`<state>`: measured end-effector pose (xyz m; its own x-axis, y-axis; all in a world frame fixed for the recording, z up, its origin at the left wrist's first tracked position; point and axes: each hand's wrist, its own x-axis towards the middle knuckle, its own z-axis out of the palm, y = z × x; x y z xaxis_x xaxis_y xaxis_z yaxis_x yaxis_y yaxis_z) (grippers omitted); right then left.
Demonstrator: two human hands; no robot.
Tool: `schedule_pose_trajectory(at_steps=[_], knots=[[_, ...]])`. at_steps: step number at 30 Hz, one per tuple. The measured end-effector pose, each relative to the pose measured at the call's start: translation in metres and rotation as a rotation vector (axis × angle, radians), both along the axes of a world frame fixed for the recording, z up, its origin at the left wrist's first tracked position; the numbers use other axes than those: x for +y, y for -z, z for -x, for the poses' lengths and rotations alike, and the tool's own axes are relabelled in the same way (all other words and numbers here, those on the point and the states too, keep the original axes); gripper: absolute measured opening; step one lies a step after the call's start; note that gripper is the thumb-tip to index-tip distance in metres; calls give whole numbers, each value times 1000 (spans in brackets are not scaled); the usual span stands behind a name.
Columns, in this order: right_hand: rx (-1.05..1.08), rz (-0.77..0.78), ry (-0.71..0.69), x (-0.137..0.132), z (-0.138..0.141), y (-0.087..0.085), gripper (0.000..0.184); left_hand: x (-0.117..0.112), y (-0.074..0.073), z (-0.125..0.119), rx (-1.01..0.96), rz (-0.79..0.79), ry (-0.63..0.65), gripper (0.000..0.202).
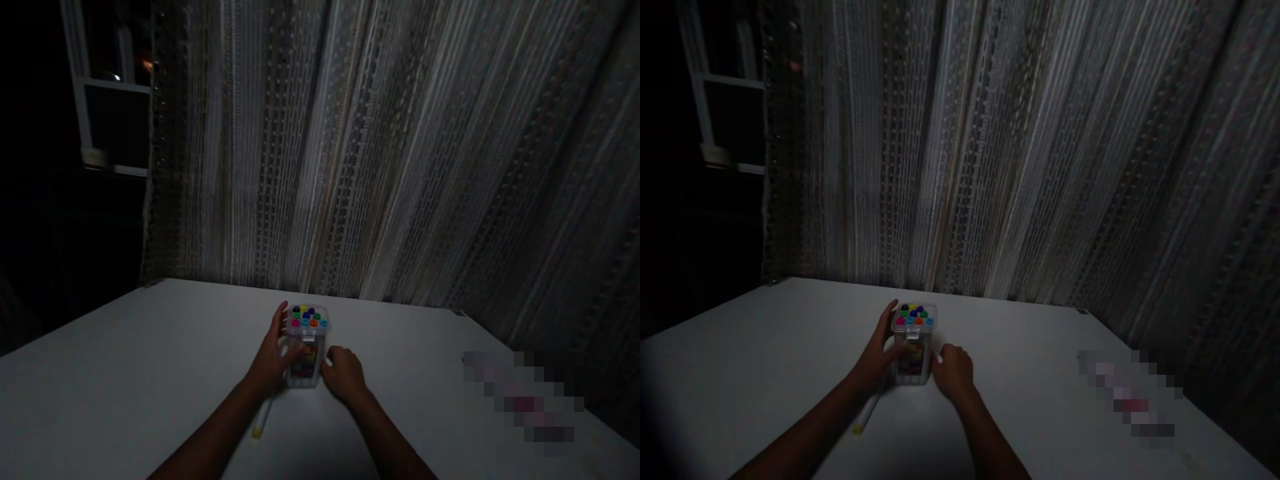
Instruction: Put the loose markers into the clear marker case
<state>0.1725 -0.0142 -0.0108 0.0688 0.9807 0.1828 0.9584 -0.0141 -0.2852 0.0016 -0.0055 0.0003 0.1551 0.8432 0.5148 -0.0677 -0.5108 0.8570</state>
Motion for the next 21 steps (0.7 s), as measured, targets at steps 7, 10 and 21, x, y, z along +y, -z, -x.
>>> schedule_pose_trajectory(at_steps=[7, 10, 21], knots=[[-19, -13, -30, -3, -3, 1, 30, 5, -35, -4, 234, -392, -248, 49], [-12, -30, -40, -2, -4, 5, 30, 5, -52, -9, 391, -437, -180, 37], [-4, 141, -80, 9, -4, -9, 31, 5, -43, -13, 280, -449, -218, 25]])
